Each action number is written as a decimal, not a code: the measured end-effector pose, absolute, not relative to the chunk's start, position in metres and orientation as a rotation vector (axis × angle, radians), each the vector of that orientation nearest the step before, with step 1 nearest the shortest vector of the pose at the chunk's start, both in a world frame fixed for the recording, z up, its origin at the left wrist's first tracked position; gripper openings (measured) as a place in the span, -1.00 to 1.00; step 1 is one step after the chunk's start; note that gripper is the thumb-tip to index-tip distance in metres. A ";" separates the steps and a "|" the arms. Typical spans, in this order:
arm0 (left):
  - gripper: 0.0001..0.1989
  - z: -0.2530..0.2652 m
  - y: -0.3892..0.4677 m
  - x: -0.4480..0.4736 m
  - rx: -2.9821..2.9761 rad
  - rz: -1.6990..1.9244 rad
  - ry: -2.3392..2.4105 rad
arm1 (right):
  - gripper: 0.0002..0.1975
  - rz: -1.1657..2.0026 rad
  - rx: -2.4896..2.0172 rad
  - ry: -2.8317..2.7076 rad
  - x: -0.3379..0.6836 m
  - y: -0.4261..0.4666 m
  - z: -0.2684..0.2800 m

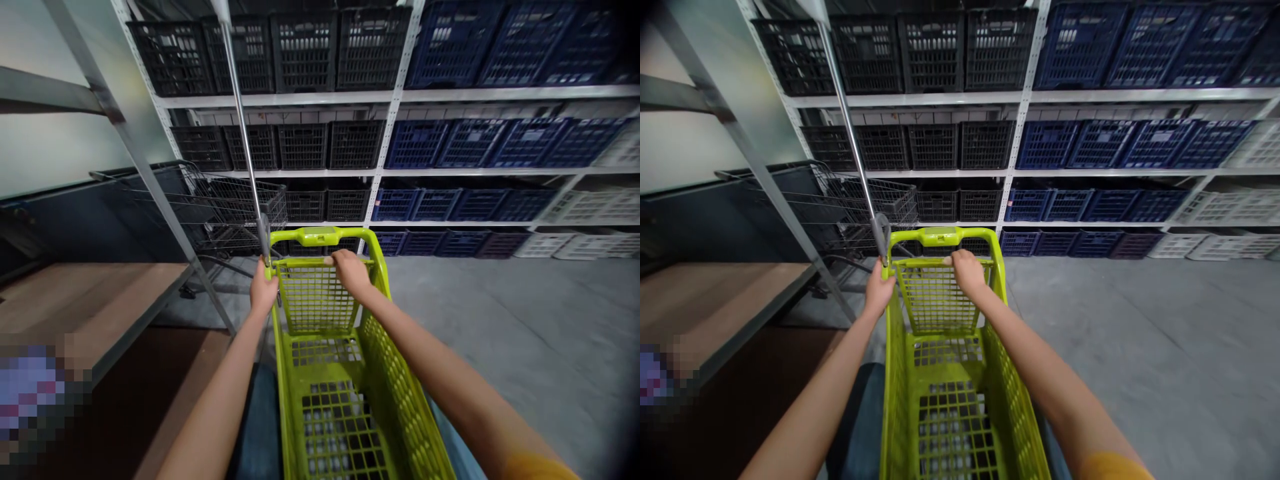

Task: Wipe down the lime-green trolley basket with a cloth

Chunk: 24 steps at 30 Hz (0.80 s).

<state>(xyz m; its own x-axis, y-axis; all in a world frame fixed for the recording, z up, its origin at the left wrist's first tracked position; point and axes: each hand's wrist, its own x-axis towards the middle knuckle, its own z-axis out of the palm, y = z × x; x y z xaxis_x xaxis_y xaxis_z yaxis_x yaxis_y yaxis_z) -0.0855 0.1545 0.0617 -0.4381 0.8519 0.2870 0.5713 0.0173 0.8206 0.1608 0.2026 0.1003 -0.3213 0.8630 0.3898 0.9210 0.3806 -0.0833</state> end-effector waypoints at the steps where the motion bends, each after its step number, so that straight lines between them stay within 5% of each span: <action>1: -0.21 0.061 0.155 -0.086 1.467 1.375 2.017 | -0.75 -0.191 -1.477 -2.317 0.139 0.202 0.101; 9: -0.19 0.065 0.156 -0.093 1.504 1.322 2.033 | -0.63 -0.146 -1.132 -2.528 0.024 0.195 0.109; 24: -0.20 0.061 0.153 -0.092 1.516 1.343 2.011 | -0.72 -0.380 -1.567 -2.329 0.236 0.192 0.102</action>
<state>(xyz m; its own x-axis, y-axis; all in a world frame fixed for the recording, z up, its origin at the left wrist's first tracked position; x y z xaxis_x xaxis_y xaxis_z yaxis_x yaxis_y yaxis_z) -0.0921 0.1532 0.0614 -0.4066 0.8664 0.2898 0.5998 0.0139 0.8000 0.2357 0.1921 0.1024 -0.3551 0.8474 0.3948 0.9289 0.3672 0.0474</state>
